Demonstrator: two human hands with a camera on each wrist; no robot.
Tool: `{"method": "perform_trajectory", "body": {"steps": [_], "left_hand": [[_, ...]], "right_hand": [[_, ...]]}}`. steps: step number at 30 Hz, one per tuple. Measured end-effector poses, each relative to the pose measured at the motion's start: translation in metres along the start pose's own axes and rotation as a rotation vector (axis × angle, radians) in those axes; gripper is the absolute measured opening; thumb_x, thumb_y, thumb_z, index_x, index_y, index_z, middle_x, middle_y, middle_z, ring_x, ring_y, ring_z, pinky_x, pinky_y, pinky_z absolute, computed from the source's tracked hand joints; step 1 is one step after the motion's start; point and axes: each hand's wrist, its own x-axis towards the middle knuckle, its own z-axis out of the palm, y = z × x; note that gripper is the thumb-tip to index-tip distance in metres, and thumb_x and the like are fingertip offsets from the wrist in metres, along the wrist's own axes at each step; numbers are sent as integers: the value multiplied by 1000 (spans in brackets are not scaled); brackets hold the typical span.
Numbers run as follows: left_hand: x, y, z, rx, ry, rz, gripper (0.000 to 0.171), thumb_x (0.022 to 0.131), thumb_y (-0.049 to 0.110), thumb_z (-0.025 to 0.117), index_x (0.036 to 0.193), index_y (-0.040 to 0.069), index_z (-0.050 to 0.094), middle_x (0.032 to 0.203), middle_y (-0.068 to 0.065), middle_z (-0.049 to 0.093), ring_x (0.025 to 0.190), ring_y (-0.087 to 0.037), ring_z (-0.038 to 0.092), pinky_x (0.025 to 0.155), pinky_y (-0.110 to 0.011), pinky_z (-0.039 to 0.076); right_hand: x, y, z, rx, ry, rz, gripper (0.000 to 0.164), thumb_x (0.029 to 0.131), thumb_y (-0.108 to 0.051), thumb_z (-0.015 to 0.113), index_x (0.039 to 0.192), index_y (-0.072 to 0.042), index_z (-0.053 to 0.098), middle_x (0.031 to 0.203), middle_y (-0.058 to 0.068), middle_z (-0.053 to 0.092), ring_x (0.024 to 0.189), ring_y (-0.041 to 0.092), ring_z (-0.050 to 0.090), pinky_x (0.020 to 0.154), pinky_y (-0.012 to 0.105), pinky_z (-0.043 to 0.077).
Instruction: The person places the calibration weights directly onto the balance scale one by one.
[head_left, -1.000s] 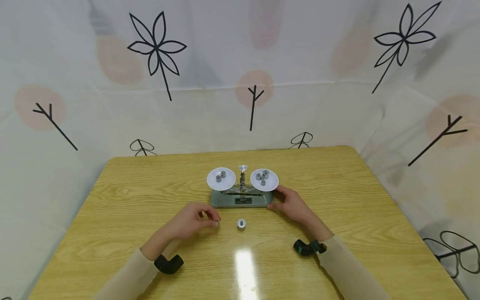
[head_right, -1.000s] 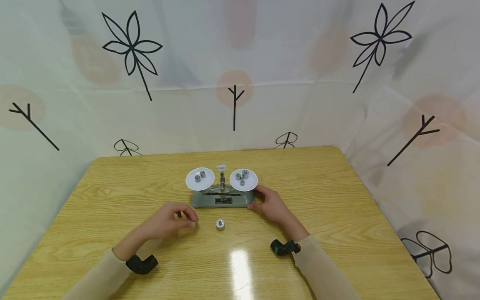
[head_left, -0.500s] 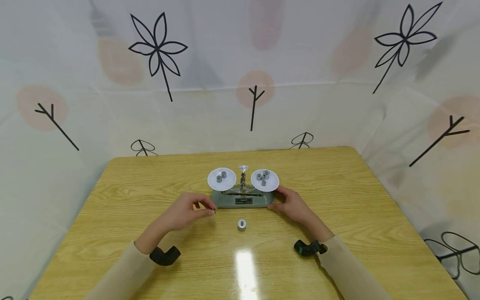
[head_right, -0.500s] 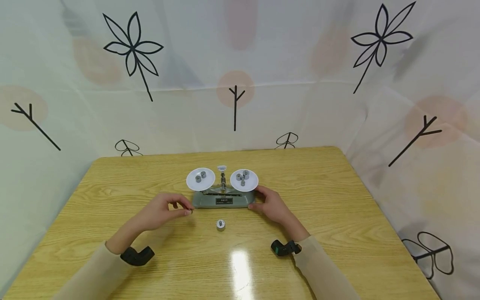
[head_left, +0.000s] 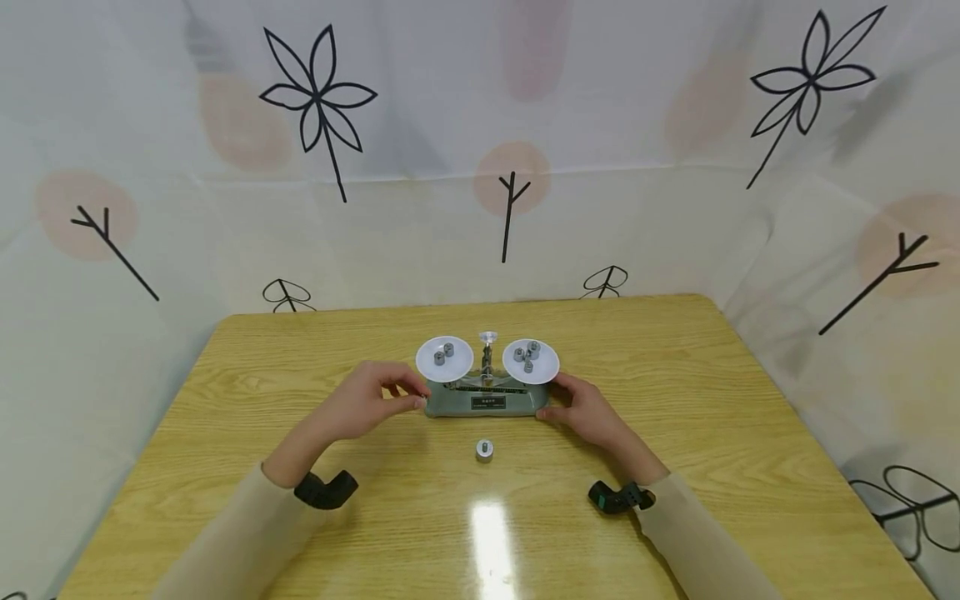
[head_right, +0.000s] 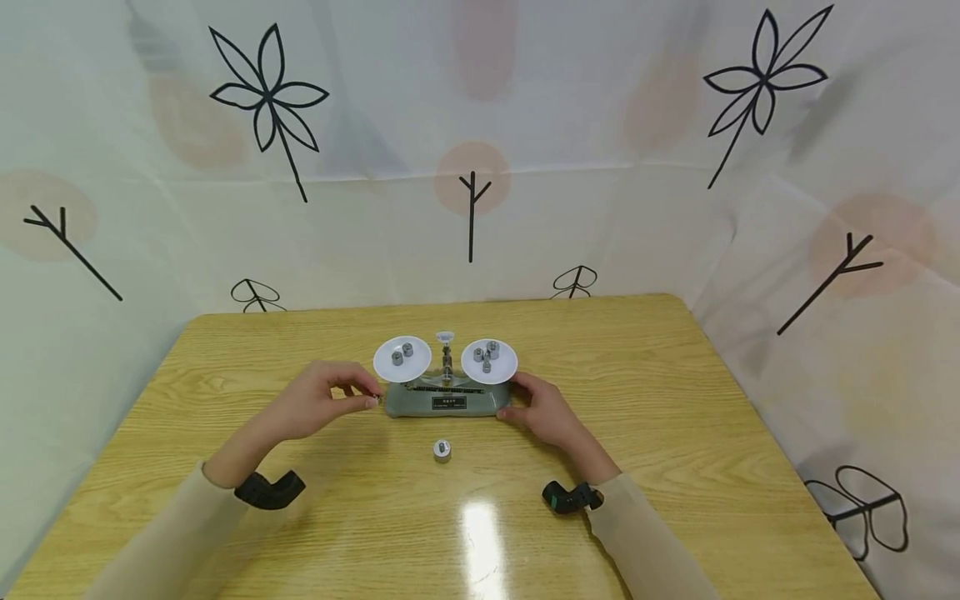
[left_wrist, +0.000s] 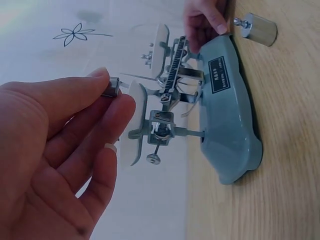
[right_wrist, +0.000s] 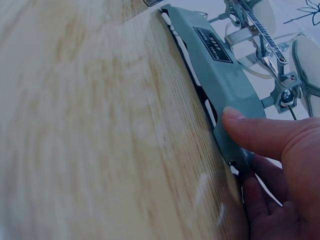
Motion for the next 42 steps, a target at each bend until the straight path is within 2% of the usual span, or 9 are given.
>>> {"method": "perform_trajectory", "body": {"steps": [5,8,12,19,25,31,34,42], "left_hand": [[6,5,-5,-8,-6,-2,11,92,15,73,102,19,74,96,10,70,87,-9,65,72,-37,51],[10,7,-8,5,-5,4,11,92,15,73,103,18,74,95,11,70,87,-9,64,72,-37,51],[15,6,-10,38,2,19,11,92,15,74,103,14,75,95,11,70,87,-9,64,73,-37,51],[25,4,-13,70,-5,0,10,92,14,74,101,18,75,94,11,70,88,-9,64,73,-35,51],[34,0,-14,90,-25,-18,10,92,17,74,102,18,75,95,11,70,89,-9,63,75,-36,50],[41,-3,-13,100,-63,-15,12,93,19,73,104,15,75,96,10,70,89,-10,62,75,-36,50],[43,-5,-12,90,-75,-18,12,93,19,72,104,15,74,96,9,70,88,-11,62,75,-36,50],[49,-9,-10,87,-67,-36,11,93,19,73,103,15,74,95,8,69,86,-12,62,72,-35,50]], "right_hand": [[-8,-33,-5,-13,0,-8,60,85,1,76,137,13,50,138,31,52,127,46,49,105,56,39],[-8,-35,-5,-16,-1,-3,60,85,2,76,138,13,49,138,31,51,127,46,49,105,55,39],[-6,-30,-4,-9,1,8,61,84,4,75,138,13,48,139,31,50,129,45,48,107,54,37],[2,6,3,0,6,11,68,84,-4,79,144,6,47,144,24,49,133,39,47,109,51,36],[3,10,0,29,-7,14,69,84,-11,81,143,3,49,144,22,50,133,37,47,109,51,36],[3,11,2,19,-1,12,68,84,-7,80,143,4,48,144,22,50,132,38,48,109,50,37],[1,4,3,21,6,12,67,85,-2,78,143,7,47,144,25,49,132,40,47,108,52,37],[-6,-32,-4,13,-7,17,62,85,4,75,139,13,47,140,30,49,130,45,47,107,52,38]]}}
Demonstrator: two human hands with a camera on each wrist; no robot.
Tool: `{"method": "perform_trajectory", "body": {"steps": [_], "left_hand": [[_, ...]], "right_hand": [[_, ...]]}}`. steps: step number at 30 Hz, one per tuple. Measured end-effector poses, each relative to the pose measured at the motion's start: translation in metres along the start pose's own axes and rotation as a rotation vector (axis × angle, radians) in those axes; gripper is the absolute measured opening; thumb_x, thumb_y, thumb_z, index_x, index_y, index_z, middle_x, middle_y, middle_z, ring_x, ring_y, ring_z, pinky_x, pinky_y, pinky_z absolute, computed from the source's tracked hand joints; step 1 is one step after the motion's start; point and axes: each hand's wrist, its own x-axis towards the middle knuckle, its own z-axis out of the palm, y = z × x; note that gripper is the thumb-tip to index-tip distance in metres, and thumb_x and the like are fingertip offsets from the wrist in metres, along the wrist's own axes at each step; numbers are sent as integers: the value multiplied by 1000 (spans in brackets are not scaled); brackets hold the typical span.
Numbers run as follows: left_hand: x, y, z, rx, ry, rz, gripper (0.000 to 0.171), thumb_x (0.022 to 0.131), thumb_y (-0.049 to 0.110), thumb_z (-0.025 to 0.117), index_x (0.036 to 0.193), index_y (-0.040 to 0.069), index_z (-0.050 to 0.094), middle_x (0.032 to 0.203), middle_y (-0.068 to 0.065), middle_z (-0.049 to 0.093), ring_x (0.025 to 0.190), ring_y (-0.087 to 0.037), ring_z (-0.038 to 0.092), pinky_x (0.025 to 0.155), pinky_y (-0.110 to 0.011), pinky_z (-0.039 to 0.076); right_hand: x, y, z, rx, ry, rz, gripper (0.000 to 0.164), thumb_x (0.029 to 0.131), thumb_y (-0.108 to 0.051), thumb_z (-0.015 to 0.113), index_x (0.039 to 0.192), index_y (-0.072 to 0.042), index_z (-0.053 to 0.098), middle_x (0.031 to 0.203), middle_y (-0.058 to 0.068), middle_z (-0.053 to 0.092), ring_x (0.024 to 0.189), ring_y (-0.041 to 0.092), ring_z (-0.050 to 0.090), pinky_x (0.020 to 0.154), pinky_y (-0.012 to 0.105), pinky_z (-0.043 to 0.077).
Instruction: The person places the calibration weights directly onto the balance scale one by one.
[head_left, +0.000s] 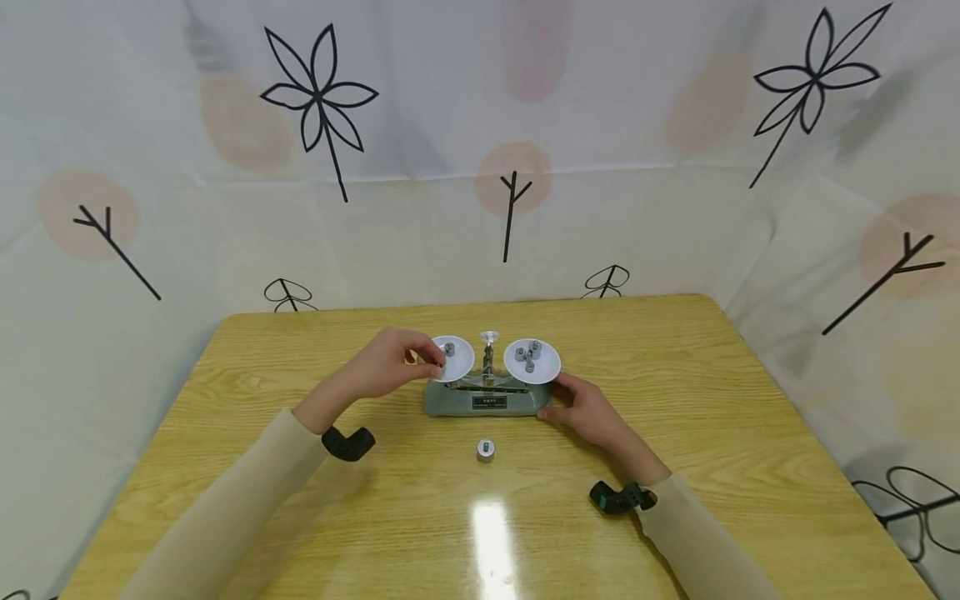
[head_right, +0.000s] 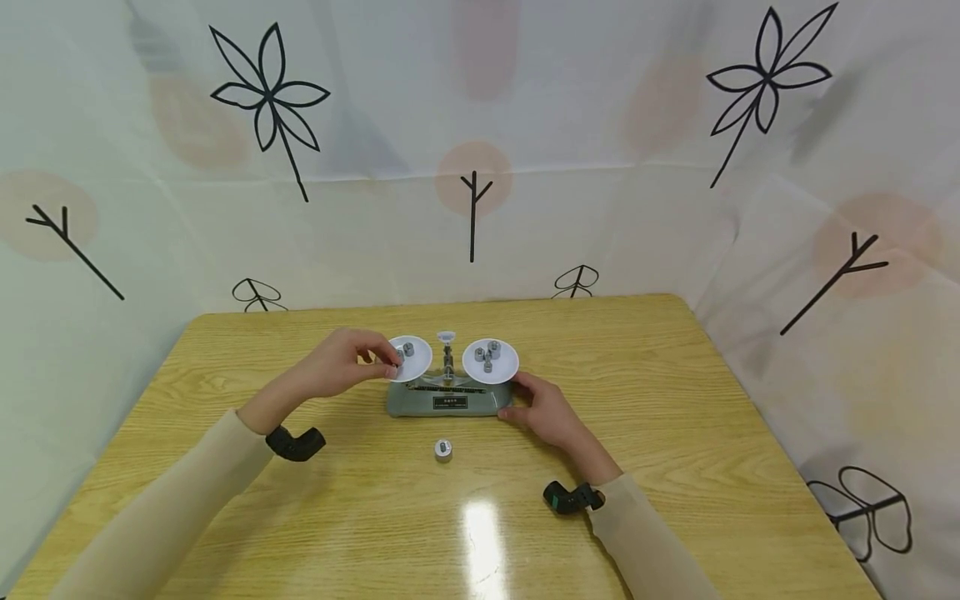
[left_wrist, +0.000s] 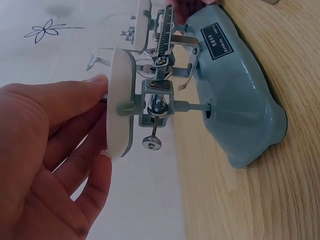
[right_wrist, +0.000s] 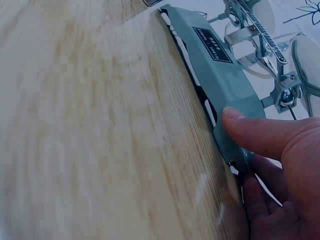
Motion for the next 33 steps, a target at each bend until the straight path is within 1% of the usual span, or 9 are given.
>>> {"method": "perform_trajectory", "body": {"steps": [4,10,16,24,33], "left_hand": [[2,-3,2,-2,13,-8,9,92,17,74,101,14,75,93,7,69,83,-14,61,69,-35,50],[5,-6,5,-2,37,-21,8,91,16,75,99,15,75,93,6,68,84,-13,60,69,-35,50],[6,-5,5,11,53,-14,8,91,15,75,99,15,75,92,6,68,83,-12,60,68,-34,49],[6,-7,6,0,66,-7,9,91,14,75,99,15,74,93,5,67,84,-12,60,69,-35,49],[7,-7,5,-20,75,-10,10,90,14,76,99,13,74,94,5,68,84,-13,61,70,-36,48]], "right_hand": [[-1,-3,-1,-1,-4,6,62,85,3,75,140,12,48,141,30,49,131,44,46,108,51,36],[-1,-1,-1,11,-5,4,64,84,2,76,140,12,47,142,29,48,133,43,45,109,52,35],[0,-1,-1,10,-5,5,64,84,3,76,140,12,47,142,29,48,132,44,46,108,52,36],[-1,-2,-2,13,-16,2,63,85,2,76,140,12,47,142,29,49,131,43,47,108,52,37],[-1,-2,-2,7,-6,5,63,85,2,76,141,12,47,142,29,49,131,43,46,108,52,37]]}}
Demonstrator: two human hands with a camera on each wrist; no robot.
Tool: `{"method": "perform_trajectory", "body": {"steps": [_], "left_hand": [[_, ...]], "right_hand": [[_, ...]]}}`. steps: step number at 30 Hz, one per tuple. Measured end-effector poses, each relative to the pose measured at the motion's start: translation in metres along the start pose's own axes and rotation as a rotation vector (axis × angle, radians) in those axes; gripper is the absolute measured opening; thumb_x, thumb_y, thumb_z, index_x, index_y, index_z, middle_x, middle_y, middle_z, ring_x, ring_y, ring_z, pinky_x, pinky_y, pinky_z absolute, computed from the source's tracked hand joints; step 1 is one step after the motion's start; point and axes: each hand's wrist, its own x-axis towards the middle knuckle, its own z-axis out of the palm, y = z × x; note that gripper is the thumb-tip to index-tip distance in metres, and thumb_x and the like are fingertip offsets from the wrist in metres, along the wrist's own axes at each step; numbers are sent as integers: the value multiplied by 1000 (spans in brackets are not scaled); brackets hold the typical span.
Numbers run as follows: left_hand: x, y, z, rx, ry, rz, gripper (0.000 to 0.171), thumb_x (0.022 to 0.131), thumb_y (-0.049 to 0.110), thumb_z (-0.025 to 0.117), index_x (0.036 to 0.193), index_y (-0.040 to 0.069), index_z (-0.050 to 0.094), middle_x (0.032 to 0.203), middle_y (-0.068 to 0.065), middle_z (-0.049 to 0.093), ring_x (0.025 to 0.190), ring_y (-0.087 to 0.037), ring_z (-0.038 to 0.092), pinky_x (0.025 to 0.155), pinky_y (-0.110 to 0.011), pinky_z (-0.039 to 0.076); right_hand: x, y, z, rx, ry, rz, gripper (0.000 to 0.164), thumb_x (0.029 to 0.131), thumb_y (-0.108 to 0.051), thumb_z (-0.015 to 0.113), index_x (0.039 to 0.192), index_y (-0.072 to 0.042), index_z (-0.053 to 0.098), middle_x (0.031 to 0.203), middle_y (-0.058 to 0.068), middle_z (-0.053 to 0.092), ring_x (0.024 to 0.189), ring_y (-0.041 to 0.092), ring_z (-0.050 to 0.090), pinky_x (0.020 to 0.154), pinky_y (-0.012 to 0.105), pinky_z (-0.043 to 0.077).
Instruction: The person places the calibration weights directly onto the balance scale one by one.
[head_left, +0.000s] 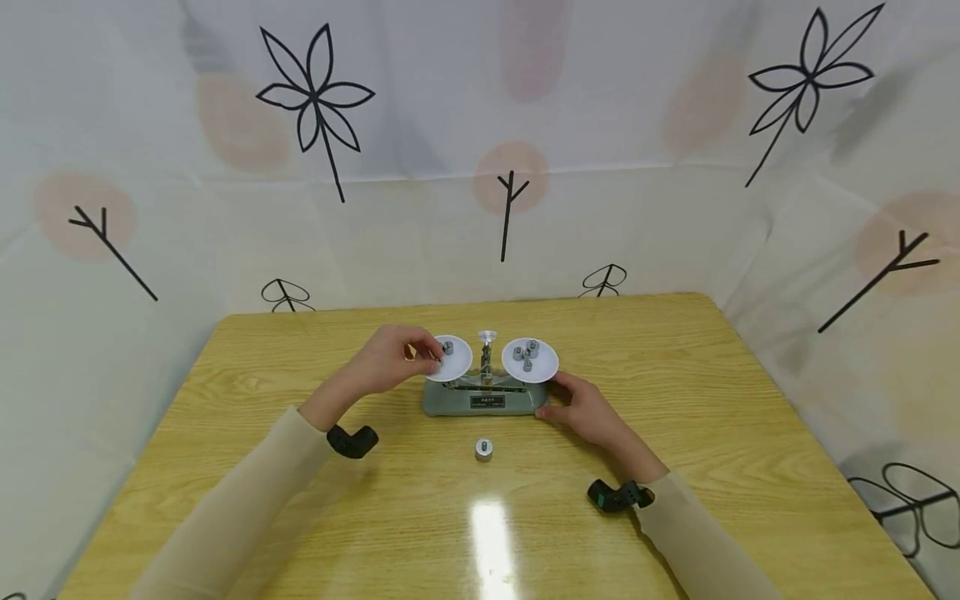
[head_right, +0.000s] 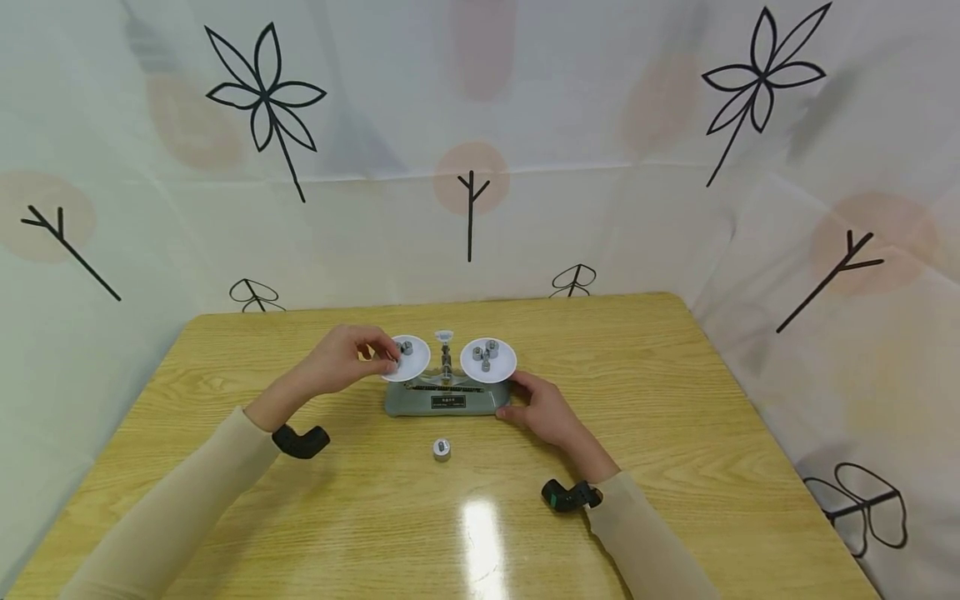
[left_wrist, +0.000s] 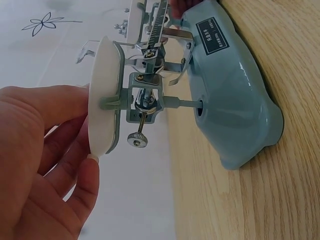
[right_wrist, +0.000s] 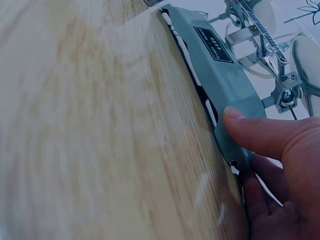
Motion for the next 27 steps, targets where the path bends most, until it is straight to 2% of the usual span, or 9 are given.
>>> {"method": "perform_trajectory", "body": {"steps": [14,27], "left_hand": [[-7,0,-10,2,47,9,7,90,13,76,97,16,74,97,6,70,87,-12,63,73,-36,49],[-29,-5,-23,1,85,-20,8,91,15,76,98,16,74,93,8,68,85,-13,62,72,-37,49]], "right_hand": [[0,-1,1,24,4,3,61,84,5,76,138,12,49,140,30,50,129,45,48,107,53,38],[2,5,2,6,10,-7,61,84,5,75,138,13,48,139,30,50,130,45,47,107,52,38]]}}
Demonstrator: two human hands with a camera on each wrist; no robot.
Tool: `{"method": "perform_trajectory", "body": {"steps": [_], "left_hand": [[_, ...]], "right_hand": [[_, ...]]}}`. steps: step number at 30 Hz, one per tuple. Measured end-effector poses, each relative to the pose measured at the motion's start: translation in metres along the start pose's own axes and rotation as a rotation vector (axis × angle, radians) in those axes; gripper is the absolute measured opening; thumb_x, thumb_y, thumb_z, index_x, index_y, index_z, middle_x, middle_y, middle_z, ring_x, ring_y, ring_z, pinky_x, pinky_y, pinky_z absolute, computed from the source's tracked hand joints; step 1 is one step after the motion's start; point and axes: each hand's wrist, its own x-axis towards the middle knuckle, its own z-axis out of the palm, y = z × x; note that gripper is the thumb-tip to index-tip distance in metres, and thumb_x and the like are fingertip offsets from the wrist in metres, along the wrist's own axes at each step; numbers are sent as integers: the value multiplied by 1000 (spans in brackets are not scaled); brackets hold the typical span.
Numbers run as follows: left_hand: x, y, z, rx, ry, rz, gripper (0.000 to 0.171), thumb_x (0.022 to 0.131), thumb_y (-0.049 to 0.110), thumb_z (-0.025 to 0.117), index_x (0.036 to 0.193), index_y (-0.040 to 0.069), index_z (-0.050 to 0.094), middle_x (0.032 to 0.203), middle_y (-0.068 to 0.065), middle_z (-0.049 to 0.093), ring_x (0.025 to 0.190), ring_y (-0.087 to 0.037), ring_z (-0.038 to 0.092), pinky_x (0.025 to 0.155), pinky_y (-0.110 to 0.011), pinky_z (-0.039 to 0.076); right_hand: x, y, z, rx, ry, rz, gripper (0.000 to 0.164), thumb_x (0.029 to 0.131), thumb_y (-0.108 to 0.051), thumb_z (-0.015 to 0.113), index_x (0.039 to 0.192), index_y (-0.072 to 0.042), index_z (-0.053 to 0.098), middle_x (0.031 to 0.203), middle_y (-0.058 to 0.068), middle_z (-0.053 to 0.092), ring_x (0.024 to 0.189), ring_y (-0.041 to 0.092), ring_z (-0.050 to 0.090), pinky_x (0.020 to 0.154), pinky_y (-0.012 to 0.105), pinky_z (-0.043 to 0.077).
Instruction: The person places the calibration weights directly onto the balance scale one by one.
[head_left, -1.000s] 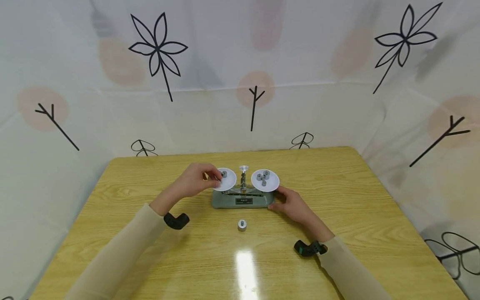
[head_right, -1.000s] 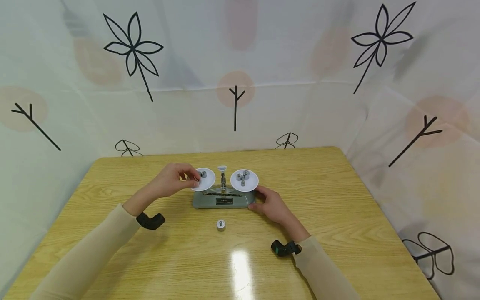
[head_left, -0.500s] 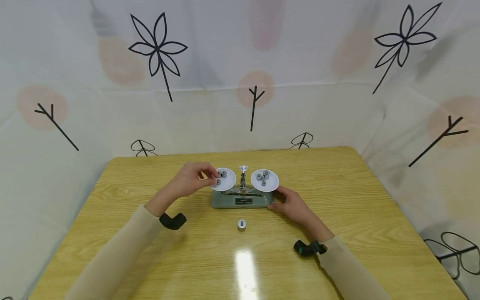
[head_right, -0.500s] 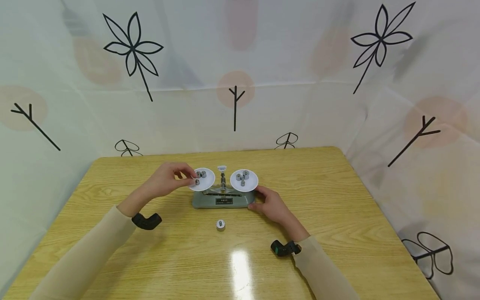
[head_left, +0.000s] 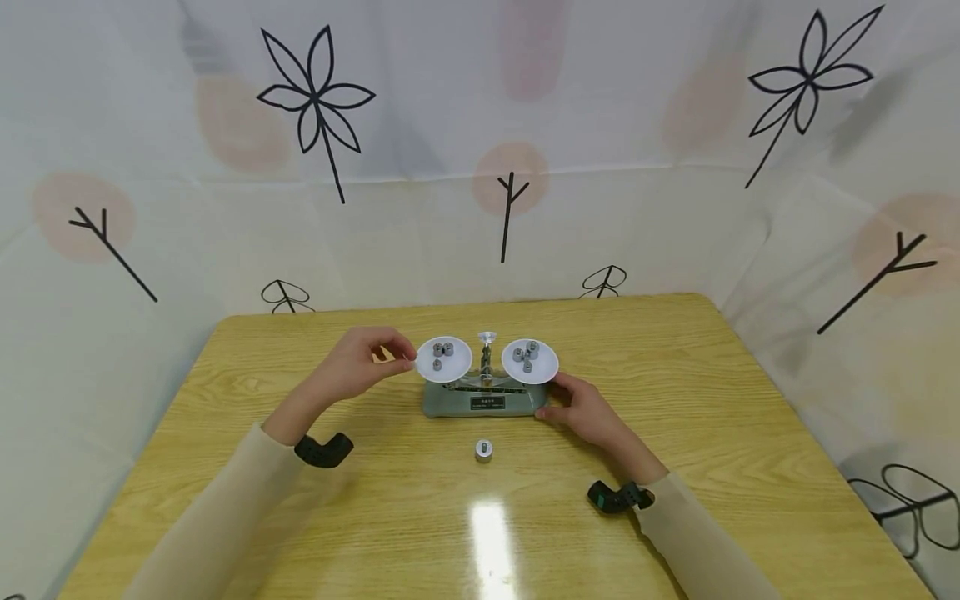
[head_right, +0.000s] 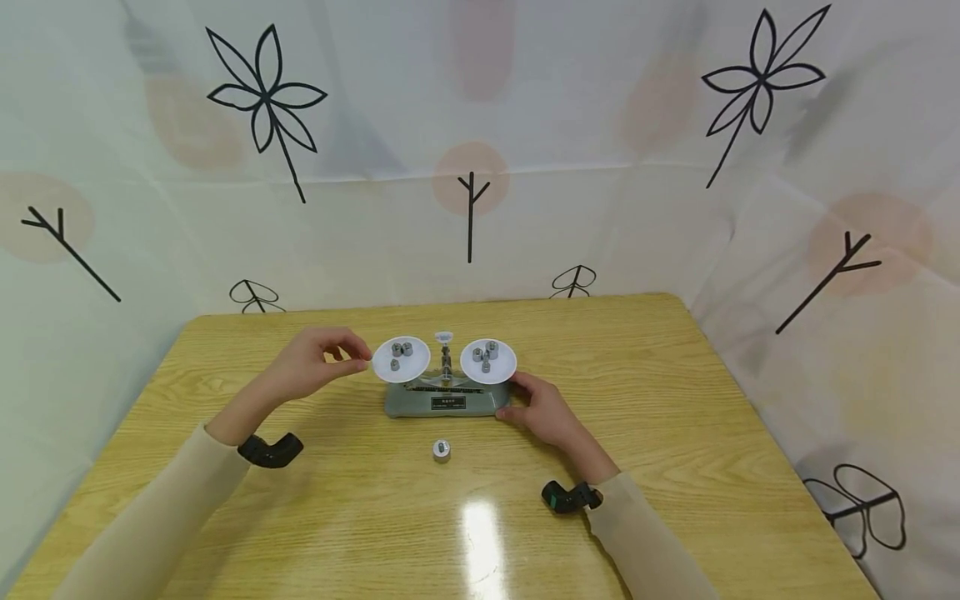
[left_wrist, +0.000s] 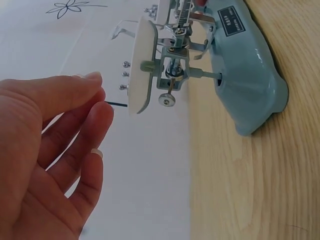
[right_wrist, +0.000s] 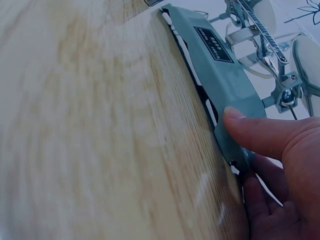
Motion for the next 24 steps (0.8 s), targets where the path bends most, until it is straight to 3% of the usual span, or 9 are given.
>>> {"method": "perform_trajectory", "body": {"steps": [11,21,24], "left_hand": [[-22,-7,4,-26,-26,-17,7,93,16,73,97,21,73,93,10,69,85,-12,62,73,-37,49],[-34,-4,17,-51,-78,-22,7,92,15,74,98,19,73,92,11,68,86,-12,62,73,-37,49],[-37,-5,23,-51,-86,-5,8,91,15,74,98,17,73,94,11,69,87,-11,62,73,-34,49]], "right_hand": [[8,40,6,7,9,2,67,84,-6,80,142,5,49,143,23,51,131,38,48,108,50,38],[7,39,6,0,16,3,66,84,-4,79,143,5,48,142,24,51,132,39,47,108,51,37],[3,20,4,-14,12,-7,63,85,1,76,140,9,48,140,28,51,131,43,47,107,53,38]]}}
